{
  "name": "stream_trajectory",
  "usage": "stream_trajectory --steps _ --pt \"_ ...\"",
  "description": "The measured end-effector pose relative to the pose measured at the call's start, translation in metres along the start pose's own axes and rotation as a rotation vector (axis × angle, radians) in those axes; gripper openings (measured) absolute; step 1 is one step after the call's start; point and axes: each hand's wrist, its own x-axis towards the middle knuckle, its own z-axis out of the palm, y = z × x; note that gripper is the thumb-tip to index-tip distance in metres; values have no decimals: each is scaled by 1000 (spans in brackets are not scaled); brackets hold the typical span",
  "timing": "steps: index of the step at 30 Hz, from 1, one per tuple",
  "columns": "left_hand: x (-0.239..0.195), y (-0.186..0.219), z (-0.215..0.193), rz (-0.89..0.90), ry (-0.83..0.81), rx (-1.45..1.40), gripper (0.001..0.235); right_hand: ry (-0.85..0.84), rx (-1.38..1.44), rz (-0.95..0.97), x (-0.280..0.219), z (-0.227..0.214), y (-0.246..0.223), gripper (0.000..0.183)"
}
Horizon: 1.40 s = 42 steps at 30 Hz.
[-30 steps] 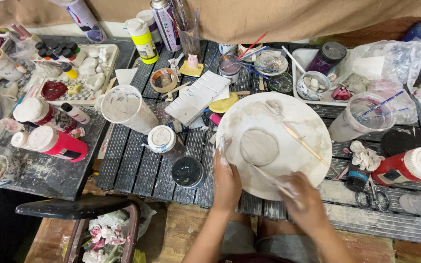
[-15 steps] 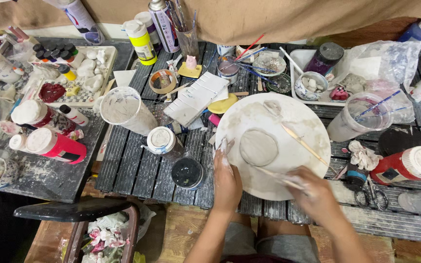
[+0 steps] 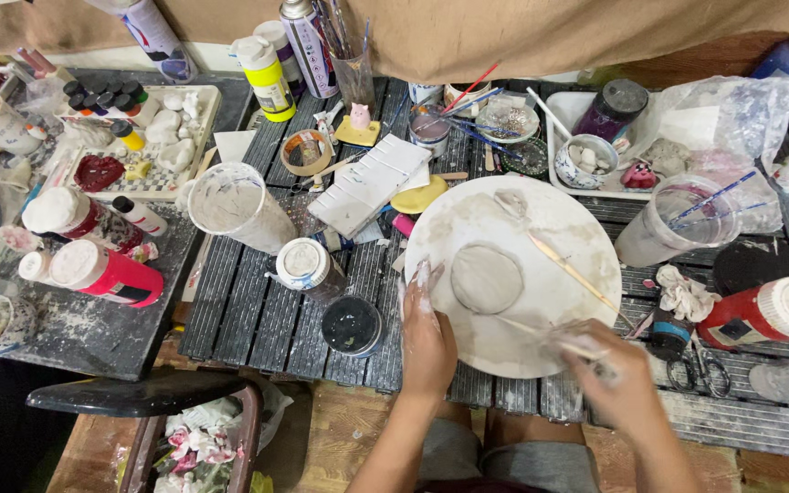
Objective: The person shapes a lump of clay on a rotating pottery wheel using a wooden stick and a yellow sponge. They smooth the surface and edges of the clay piece while rotating the wheel.
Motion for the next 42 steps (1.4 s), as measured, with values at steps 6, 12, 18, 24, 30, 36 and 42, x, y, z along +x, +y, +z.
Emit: stream_trajectory --steps 6,12,18,24,30,36,42 --pt "1 1 4 -29 -76 -67 69 -54 97 128 4 2 10 21" --pt "-1 3 0 64 -86 41 71 294 277 493 4 -33 25 14" --pt "13 2 9 -115 -269 -27 69 285 -86 294 9 16 11 10" --pt "19 7 7 45 -153 24 69 285 197 161 7 30 -13 8" --pt "23 6 2 -109 -302 38 63 214 -97 69 23 18 -11 11" --pt "46 -14 -6 97 -333 81 57 130 -43 264 50 1 2 12" --pt "47 -8 -10 -10 -374 42 58 113 -44 255 66 -5 11 21"
